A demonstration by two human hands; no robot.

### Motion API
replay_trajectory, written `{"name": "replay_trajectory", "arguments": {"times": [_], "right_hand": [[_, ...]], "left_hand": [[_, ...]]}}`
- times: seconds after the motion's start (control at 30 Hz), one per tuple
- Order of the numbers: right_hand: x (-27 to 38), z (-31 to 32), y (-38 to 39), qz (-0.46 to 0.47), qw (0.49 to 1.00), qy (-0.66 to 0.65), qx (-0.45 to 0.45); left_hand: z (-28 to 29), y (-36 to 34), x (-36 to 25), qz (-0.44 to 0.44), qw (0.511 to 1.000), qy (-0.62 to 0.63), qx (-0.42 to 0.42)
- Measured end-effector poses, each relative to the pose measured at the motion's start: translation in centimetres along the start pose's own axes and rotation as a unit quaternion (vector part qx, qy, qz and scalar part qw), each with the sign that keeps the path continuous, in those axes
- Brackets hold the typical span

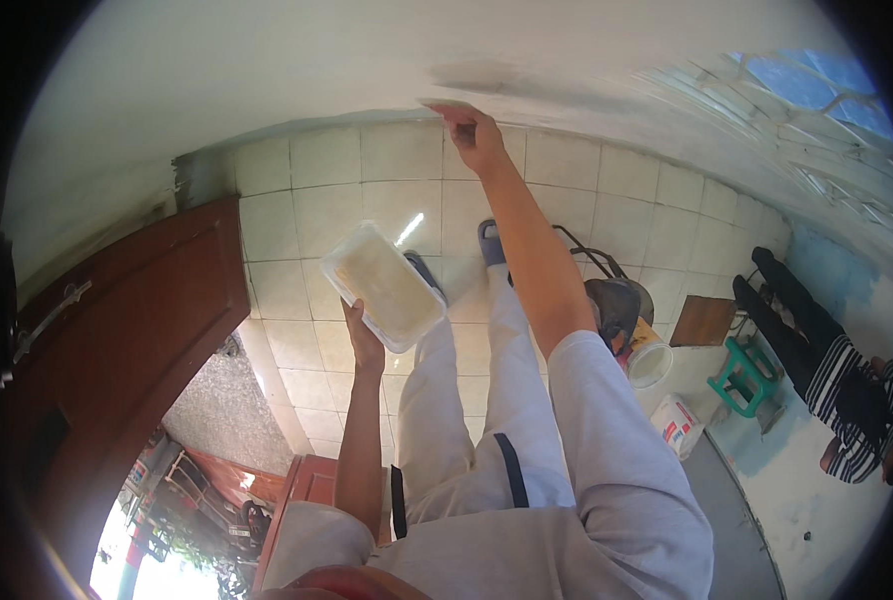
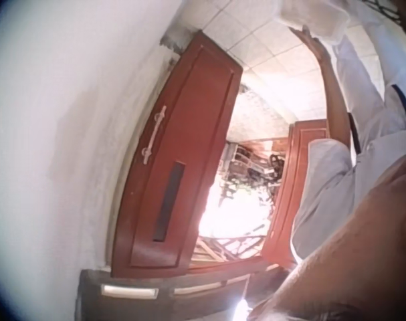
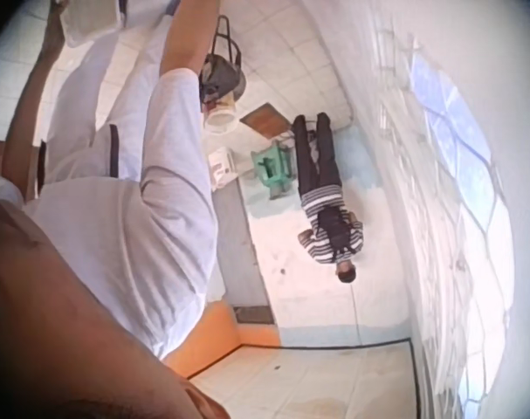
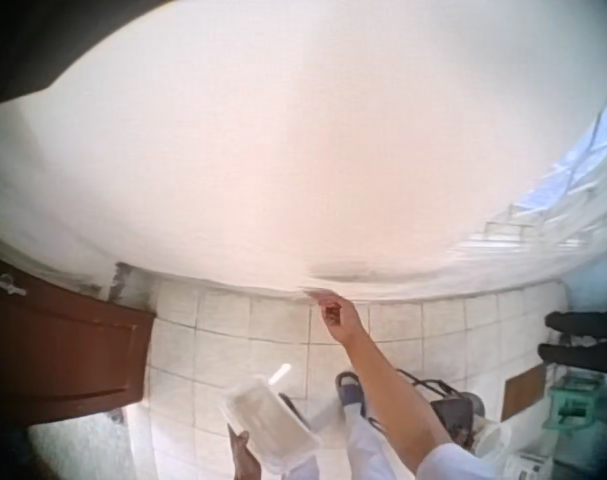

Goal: The person applies white filler material from a container to a wall using a red scraper, dipping the tool into the container to reload it before smoothing the paste over damaged areas.

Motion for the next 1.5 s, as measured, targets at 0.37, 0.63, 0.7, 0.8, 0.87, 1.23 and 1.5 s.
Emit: {"name": "replay_trajectory", "arguments": {"times": [0.37,0.63,0.7,0.8,0.87,1.23,1.5], "right_hand": [[15.4,1.7,9.2,0.122,0.968,-0.220,-0.023],[5.1,1.8,7.6,0.085,0.993,-0.022,-0.073],[1.0,0.7,3.6,0.008,0.998,-0.055,0.018],[-0.2,-0.5,-0.1,-0.019,0.992,-0.124,-0.031],[1.1,0.1,-1.0,-0.005,0.981,-0.173,-0.084],[14.6,2.4,9.1,0.137,0.965,-0.218,-0.041],[4.1,1.5,5.4,0.058,0.998,-0.005,-0.012]], "left_hand": [[-1.3,-0.4,0.8,-0.012,1.000,-0.010,0.015],[-2.7,-0.3,0.4,-0.010,1.000,-0.003,0.012],[-2.7,-0.2,0.1,-0.007,1.000,0.001,0.007],[-3.3,-0.7,0.1,-0.004,1.000,0.008,0.014],[-3.6,-1.0,0.3,-0.004,1.000,0.008,0.022],[-0.6,0.3,0.8,-0.017,0.999,-0.026,0.008],[-0.9,0.8,1.2,0.011,1.000,-0.023,0.000]]}}
Point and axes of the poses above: each hand's wrist, its own y-axis away from the middle knuckle, its own z-axis out of the back of the hand, x = y × z, the point moved 7 cm from there along -y, towards the middle knuckle, and after that the axes turned 3 degrees about x, right-handed, at the moved point
